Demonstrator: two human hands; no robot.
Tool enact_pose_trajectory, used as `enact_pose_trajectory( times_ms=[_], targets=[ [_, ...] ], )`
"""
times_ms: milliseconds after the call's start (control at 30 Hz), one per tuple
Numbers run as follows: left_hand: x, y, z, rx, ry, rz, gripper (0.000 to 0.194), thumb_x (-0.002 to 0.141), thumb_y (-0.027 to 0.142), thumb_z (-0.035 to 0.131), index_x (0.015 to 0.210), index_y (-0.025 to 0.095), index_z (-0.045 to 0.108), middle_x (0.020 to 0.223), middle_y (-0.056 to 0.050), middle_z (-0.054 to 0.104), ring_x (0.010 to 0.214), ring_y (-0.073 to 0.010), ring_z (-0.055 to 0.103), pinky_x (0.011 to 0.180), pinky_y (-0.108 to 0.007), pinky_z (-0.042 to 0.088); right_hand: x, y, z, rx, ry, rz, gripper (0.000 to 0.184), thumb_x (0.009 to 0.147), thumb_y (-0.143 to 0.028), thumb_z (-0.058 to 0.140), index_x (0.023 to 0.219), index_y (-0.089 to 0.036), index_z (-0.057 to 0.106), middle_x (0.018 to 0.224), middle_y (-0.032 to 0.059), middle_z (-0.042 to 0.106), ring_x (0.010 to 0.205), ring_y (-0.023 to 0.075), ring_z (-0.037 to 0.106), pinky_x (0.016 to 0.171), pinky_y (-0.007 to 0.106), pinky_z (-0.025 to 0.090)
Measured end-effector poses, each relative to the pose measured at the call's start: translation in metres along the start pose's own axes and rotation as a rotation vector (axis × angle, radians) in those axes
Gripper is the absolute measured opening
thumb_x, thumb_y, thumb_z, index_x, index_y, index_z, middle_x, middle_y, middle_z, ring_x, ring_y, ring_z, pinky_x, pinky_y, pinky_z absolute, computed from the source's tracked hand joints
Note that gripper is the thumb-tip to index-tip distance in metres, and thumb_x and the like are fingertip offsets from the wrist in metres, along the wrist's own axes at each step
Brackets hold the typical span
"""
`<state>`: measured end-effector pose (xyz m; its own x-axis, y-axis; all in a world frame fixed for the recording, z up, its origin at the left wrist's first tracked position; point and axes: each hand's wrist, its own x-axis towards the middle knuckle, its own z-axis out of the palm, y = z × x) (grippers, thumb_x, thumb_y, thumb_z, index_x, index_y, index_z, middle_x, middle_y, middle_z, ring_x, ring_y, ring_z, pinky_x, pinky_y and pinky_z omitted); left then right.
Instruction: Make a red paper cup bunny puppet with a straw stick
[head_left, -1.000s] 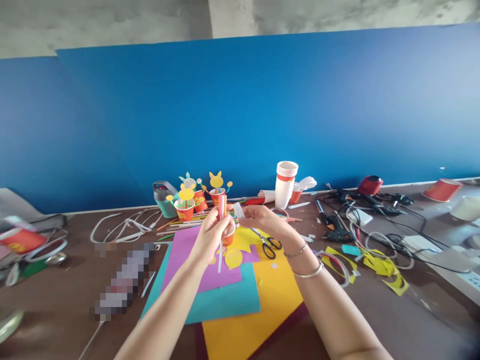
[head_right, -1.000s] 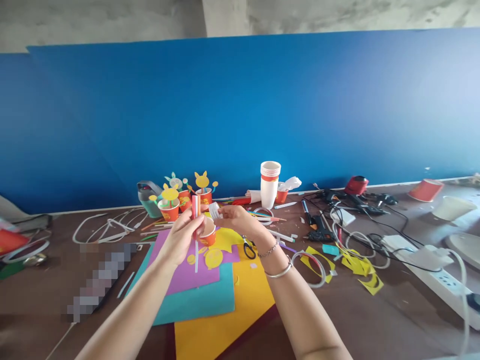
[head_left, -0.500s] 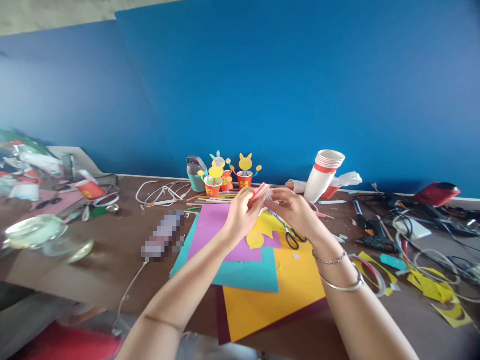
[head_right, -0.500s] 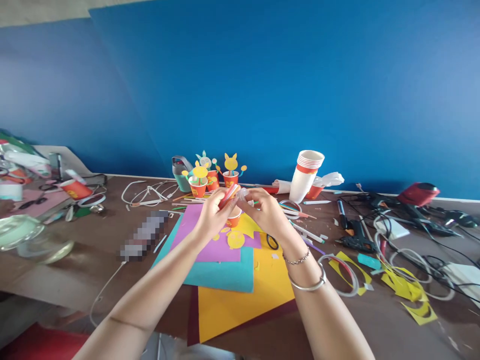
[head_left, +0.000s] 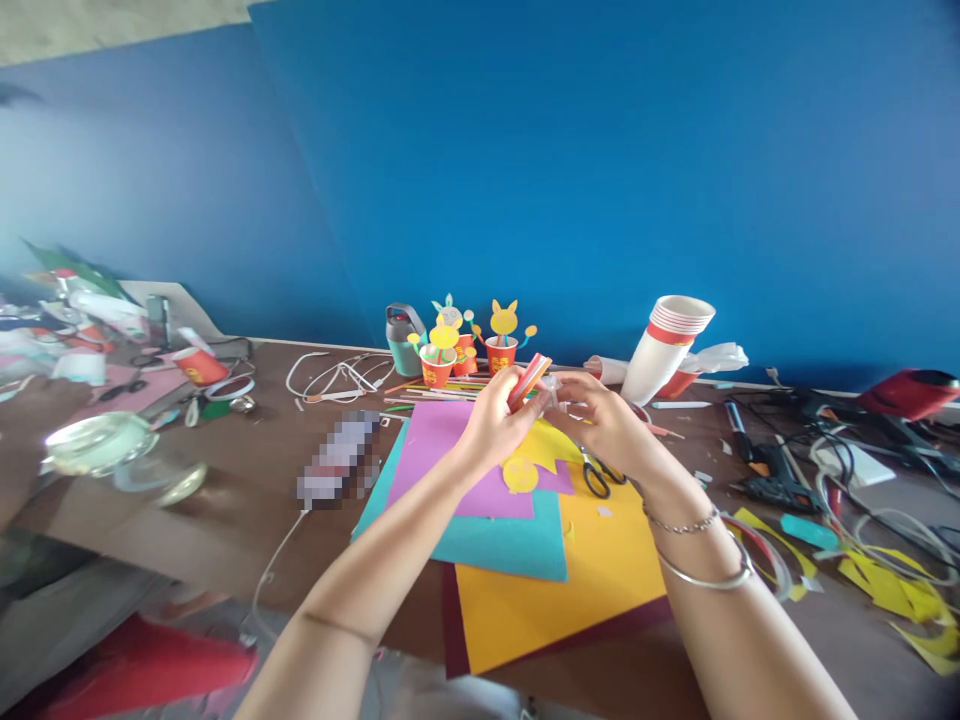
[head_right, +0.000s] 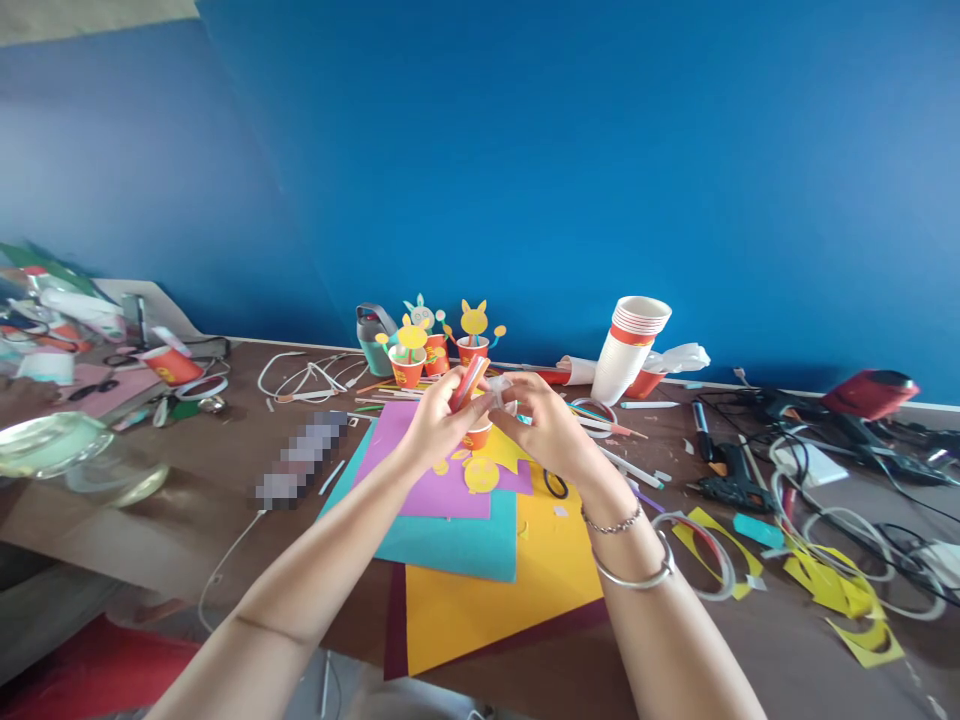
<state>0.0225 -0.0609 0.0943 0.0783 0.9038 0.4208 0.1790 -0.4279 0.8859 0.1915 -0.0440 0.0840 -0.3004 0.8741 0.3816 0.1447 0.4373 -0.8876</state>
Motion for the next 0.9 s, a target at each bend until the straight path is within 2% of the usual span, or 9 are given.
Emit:
enact_pose_trajectory(
  times_ms=[100,233,333,533,667,767,900],
  targets=[
    [0.001,0.002,0.0,-0.089,0.042,-0.071,0.008,0.081,0.024,0.067,0.086,0.018,0.065,0.084,-0.004,0.068,0.076,-0.0164,0.063,0.073,-0.029,0.048,0.001,-0.003,-0.002,0.098,-0.052,0.102,0.018,0.077,-0.034,0.075,0.092,-0.024,0.075,0.11,0.007,0.069,0.107,0.0251,0.062,0.093,0.04,0.05],
    [0.005,0.001,-0.002,-0.256,0.056,-0.138,0.029,0.078,0.022,0.069,0.107,0.017,0.066,0.108,-0.01,0.072,0.099,-0.0211,0.066,0.087,-0.033,0.049,0.002,-0.003,-0.009,0.418,-0.169,0.239,0.031,0.082,-0.042,0.071,0.106,-0.023,0.072,0.105,0.0067,0.073,0.096,0.0206,0.068,0.09,0.037,0.054],
    [0.008,-0.001,-0.003,-0.263,0.053,-0.169,0.033,0.076,0.025,0.071,0.108,0.017,0.068,0.113,-0.011,0.072,0.104,-0.0233,0.066,0.09,-0.033,0.049,0.002,0.0,-0.016,0.526,-0.224,0.249,0.031,0.08,-0.043,0.074,0.103,-0.021,0.074,0.104,0.0072,0.074,0.094,0.019,0.069,0.085,0.032,0.056],
    [0.008,-0.002,-0.003,-0.338,0.015,-0.252,0.039,0.071,0.033,0.078,0.105,0.016,0.07,0.105,-0.01,0.074,0.097,-0.0249,0.068,0.075,-0.03,0.052,0.001,-0.001,-0.018,0.564,-0.322,0.238,0.027,0.08,-0.039,0.074,0.099,-0.021,0.074,0.101,0.0063,0.074,0.097,0.02,0.069,0.085,0.033,0.057],
    [0.007,-0.001,-0.003,-0.286,0.024,-0.198,0.031,0.074,0.034,0.076,0.099,0.017,0.072,0.096,-0.008,0.075,0.086,-0.0216,0.069,0.072,-0.029,0.051,0.001,-0.001,-0.014,0.61,-0.255,0.23,0.02,0.078,-0.04,0.072,0.088,-0.023,0.075,0.097,0.0043,0.073,0.094,0.0205,0.068,0.085,0.035,0.058],
    [0.005,0.001,-0.002,-0.205,0.058,-0.12,0.025,0.075,0.032,0.075,0.096,0.018,0.073,0.099,-0.007,0.074,0.089,-0.0224,0.068,0.076,-0.03,0.051,0.002,0.0,-0.01,0.62,-0.184,0.222,0.013,0.079,-0.035,0.067,0.079,-0.023,0.073,0.091,0.0033,0.071,0.092,0.0206,0.066,0.084,0.034,0.058],
    [0.001,0.004,0.002,-0.159,0.102,-0.048,0.021,0.076,0.028,0.074,0.095,0.018,0.075,0.098,-0.007,0.073,0.09,-0.0231,0.067,0.08,-0.031,0.05,0.003,0.001,-0.006,0.577,-0.131,0.259,0.013,0.079,-0.03,0.062,0.073,-0.021,0.07,0.083,0.0043,0.067,0.086,0.0205,0.063,0.085,0.035,0.057]
  ],
)
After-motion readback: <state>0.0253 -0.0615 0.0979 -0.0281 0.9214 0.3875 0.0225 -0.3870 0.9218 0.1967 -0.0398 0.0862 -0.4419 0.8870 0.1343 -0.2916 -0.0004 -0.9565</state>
